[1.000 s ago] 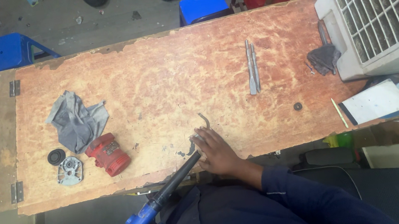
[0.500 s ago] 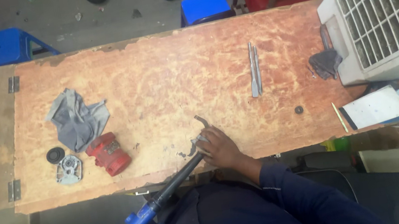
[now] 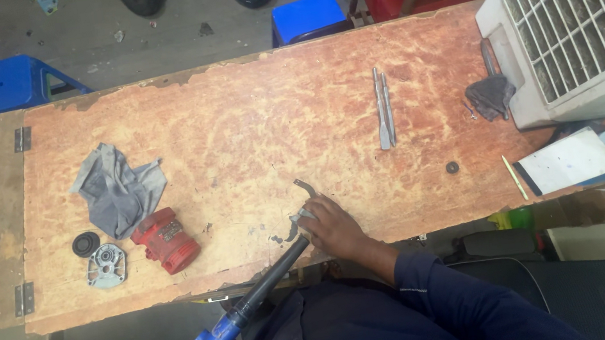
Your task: The person cleans a disassembled metal motor housing at a workshop bench. They use a blue electric air blower to blow dust and debris off the part, wipe the housing and its components with rags, turn the part over to clean different sides, and blow it again while holding it up.
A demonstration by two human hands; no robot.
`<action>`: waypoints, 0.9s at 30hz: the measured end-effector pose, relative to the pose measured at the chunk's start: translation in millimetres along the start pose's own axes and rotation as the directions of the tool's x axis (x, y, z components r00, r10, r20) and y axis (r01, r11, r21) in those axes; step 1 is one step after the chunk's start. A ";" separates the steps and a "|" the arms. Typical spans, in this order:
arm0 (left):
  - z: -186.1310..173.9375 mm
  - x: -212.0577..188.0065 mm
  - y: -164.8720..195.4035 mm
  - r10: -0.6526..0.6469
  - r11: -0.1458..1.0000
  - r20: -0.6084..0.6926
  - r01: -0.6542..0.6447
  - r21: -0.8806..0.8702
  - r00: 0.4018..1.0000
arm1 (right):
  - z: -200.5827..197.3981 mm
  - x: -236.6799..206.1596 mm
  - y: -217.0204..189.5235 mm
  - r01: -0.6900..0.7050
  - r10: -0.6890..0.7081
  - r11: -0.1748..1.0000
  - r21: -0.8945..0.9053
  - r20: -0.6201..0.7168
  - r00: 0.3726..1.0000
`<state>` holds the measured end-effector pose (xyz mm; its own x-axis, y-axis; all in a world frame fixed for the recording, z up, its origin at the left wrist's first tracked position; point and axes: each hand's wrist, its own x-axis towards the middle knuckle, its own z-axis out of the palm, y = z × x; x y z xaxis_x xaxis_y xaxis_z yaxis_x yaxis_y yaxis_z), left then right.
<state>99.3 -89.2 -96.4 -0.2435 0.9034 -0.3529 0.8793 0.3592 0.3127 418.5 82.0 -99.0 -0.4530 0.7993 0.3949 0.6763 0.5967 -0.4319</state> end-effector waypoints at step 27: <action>-30.3 -7.9 24.6 -0.222 0.975 0.300 0.203 0.093 0.928 | 5.5 -6.8 -4.8 0.026 -0.026 1.000 0.004 -0.024 0.999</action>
<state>110.4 -80.4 -59.2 -0.2984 0.6879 -0.6616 0.8457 0.5119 0.1508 415.2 74.1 -104.1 -0.4560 0.7818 0.4253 0.6620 0.6174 -0.4250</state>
